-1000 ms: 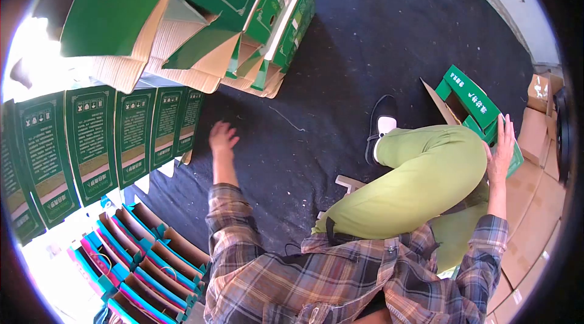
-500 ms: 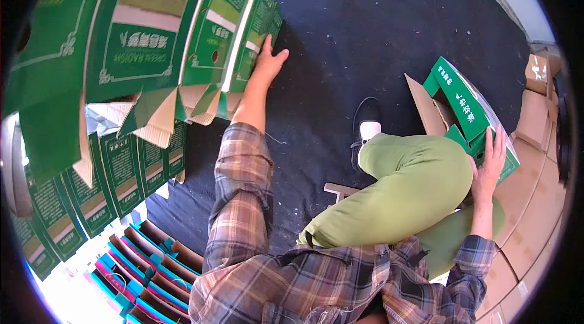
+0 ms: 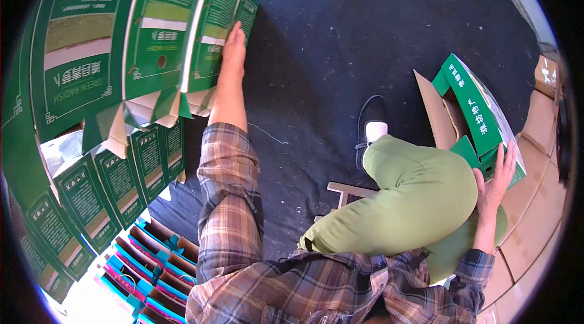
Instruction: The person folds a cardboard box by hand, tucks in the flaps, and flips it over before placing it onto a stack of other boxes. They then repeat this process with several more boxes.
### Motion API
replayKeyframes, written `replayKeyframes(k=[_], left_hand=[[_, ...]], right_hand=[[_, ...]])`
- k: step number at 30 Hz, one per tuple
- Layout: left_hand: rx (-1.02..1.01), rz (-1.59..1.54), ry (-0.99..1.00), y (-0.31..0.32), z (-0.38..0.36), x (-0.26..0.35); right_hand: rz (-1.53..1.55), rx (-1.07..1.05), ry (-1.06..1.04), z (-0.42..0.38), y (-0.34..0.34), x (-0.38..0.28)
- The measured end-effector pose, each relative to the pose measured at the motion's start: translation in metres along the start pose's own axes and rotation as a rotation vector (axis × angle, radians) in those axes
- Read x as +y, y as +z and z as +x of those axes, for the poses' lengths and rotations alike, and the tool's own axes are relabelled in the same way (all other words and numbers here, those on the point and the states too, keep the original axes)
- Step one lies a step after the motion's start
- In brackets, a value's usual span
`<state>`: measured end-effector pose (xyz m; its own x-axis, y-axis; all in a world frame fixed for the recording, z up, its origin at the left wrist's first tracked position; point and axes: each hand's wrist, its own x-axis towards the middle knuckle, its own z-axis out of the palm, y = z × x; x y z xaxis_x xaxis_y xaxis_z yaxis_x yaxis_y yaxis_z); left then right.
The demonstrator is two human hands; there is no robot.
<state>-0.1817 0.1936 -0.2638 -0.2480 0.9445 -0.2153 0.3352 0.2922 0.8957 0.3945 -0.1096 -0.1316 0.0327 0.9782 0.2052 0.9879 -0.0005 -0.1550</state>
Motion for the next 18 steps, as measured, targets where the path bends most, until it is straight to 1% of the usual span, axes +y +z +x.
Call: replayKeyframes(k=[2, 6, 7, 8, 9, 10, 11, 12, 13, 14, 15, 16, 18], left_hand=[[0.034, -0.001, 0.037, -0.01, 0.01, -0.001], [-0.002, -0.004, -0.06, -0.042, 0.031, -0.004], [-0.007, 0.047, -0.094, -0.048, 0.028, 0.004], [-0.007, 0.083, -0.085, -0.054, 0.034, 0.0], [-0.05, 0.045, -0.02, -0.063, 0.045, -0.014], [-0.043, 0.064, -0.069, -0.065, 0.05, -0.012], [-0.013, 0.081, -0.052, -0.066, 0.056, -0.018], [-0.033, 0.045, -0.111, -0.068, 0.061, -0.02], [0.001, 0.029, -0.18, -0.065, 0.059, -0.015], [0.021, 0.023, -0.192, -0.055, 0.05, 0.001], [0.12, 0.097, -0.212, -0.039, 0.036, 0.01], [0.229, 0.174, -0.23, -0.017, 0.011, 0.038], [0.084, -0.016, -0.186, -0.003, 0.009, 0.02]], right_hand=[[-0.001, -0.001, -0.003, 0.001, 0.002, 0.001], [-0.006, 0.003, -0.015, 0.005, 0.001, -0.001], [-0.017, -0.003, -0.012, 0.006, -0.002, -0.002], [-0.043, -0.007, 0.009, 0.005, -0.002, -0.001], [-0.034, -0.03, 0.023, 0.004, -0.001, 0.001], [-0.032, -0.055, 0.044, 0.003, -0.003, 0.004], [-0.036, -0.06, 0.044, 0.004, -0.006, 0.003], [-0.036, -0.067, 0.04, 0.007, -0.008, -0.001], [-0.047, -0.064, 0.035, 0.006, -0.01, 0.001], [-0.046, -0.059, 0.022, 0.006, -0.009, 0.002], [-0.037, -0.049, 0.027, 0.006, -0.009, 0.003], [-0.041, -0.049, 0.038, 0.005, -0.009, 0.002], [-0.048, -0.07, 0.061, 0.006, -0.011, 0.002]])
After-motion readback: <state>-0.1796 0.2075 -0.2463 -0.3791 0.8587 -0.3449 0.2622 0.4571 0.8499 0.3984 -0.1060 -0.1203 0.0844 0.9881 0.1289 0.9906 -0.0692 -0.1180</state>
